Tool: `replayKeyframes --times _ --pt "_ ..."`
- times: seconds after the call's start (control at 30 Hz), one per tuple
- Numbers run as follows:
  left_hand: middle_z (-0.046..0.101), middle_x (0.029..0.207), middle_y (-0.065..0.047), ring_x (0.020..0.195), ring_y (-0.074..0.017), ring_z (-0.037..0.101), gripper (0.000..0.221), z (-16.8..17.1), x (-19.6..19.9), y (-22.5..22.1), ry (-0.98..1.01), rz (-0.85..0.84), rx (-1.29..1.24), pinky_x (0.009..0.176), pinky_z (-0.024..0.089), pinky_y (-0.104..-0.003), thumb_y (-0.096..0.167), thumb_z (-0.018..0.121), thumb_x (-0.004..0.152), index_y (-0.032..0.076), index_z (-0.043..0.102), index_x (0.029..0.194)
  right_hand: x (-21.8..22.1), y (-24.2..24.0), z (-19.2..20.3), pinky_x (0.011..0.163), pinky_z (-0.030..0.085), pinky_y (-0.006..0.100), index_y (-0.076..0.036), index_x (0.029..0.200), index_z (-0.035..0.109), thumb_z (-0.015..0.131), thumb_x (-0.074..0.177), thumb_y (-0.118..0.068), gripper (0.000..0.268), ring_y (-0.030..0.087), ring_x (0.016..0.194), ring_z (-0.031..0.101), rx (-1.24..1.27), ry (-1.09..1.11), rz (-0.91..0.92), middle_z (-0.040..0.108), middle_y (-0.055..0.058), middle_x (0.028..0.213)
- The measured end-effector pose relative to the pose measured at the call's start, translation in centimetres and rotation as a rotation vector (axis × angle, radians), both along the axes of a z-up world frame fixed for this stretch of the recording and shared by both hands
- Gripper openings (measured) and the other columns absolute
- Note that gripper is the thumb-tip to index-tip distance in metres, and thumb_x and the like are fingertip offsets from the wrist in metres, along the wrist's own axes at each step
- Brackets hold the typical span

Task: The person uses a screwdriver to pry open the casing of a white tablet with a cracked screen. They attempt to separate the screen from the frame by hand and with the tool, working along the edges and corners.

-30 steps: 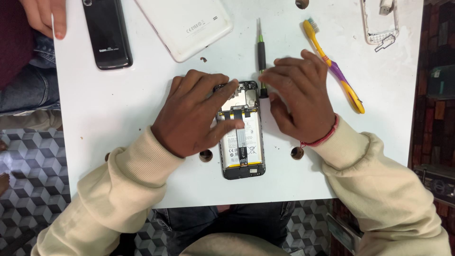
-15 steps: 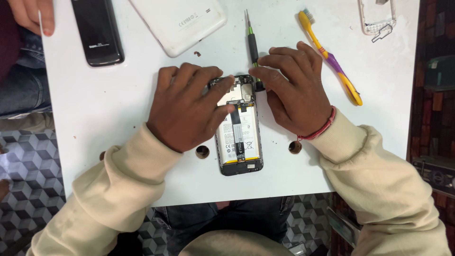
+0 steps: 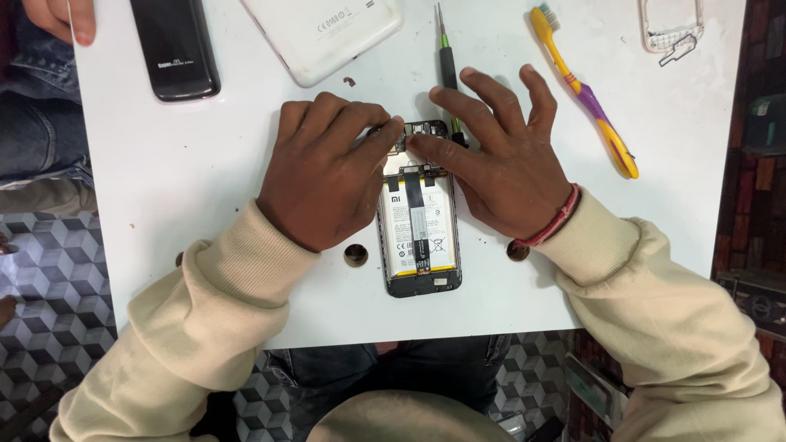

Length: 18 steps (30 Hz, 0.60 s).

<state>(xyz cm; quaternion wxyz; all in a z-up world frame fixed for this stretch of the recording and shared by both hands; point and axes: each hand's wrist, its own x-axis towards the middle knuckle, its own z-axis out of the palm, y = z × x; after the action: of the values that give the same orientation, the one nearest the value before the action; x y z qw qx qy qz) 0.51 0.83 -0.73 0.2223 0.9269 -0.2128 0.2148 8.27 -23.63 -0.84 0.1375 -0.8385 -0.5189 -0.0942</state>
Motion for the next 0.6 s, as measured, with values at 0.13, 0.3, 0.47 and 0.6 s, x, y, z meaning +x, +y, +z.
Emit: replayKeyframes --times 0.13,0.3,0.47,0.6 --pt "0.068 0.119 -0.002 0.108 -0.0202 0.057 0.036 -0.27 0.03 -0.26 -0.010 0.018 0.016 0.094 0.039 -0.037 0.003 0.075 0.087 0.005 0.074 0.122 -0.36 0.07 -0.07 0.127 0.004 0.061 -0.031 0.122 0.076 0.076 0.106 -0.017 0.021 0.031 0.156 0.034 -0.052 -0.058 -0.069 0.054 0.004 0.157" --pt "0.068 0.117 -0.002 0.107 -0.0195 0.058 0.034 -0.28 0.04 0.03 0.000 0.010 -0.034 0.094 0.039 -0.037 0.001 0.074 0.090 0.004 0.073 0.124 -0.42 0.21 -0.36 0.127 0.003 0.061 -0.031 0.122 0.075 0.075 0.105 -0.016 0.023 0.031 0.157 0.033 -0.025 -0.104 -0.074 0.052 0.004 0.157" --pt "0.069 0.110 -0.003 0.103 -0.0208 0.060 0.040 -0.15 0.23 0.26 0.023 0.006 -0.085 0.092 0.040 -0.036 -0.001 0.073 0.090 0.002 0.072 0.129 -0.21 0.23 -0.70 0.129 0.006 0.060 -0.027 0.128 0.074 0.077 0.107 -0.014 0.025 0.030 0.156 0.036 -0.004 -0.063 -0.045 0.053 0.003 0.157" --pt "0.070 0.110 -0.003 0.100 -0.0206 0.061 0.039 -0.36 0.28 0.25 0.024 0.025 -0.090 0.091 0.043 -0.035 -0.004 0.072 0.090 0.003 0.072 0.129 -0.25 0.11 -0.92 0.127 0.006 0.060 -0.028 0.126 0.074 0.076 0.103 -0.016 0.026 0.031 0.155 0.036 -0.002 -0.026 -0.045 0.053 0.004 0.157"
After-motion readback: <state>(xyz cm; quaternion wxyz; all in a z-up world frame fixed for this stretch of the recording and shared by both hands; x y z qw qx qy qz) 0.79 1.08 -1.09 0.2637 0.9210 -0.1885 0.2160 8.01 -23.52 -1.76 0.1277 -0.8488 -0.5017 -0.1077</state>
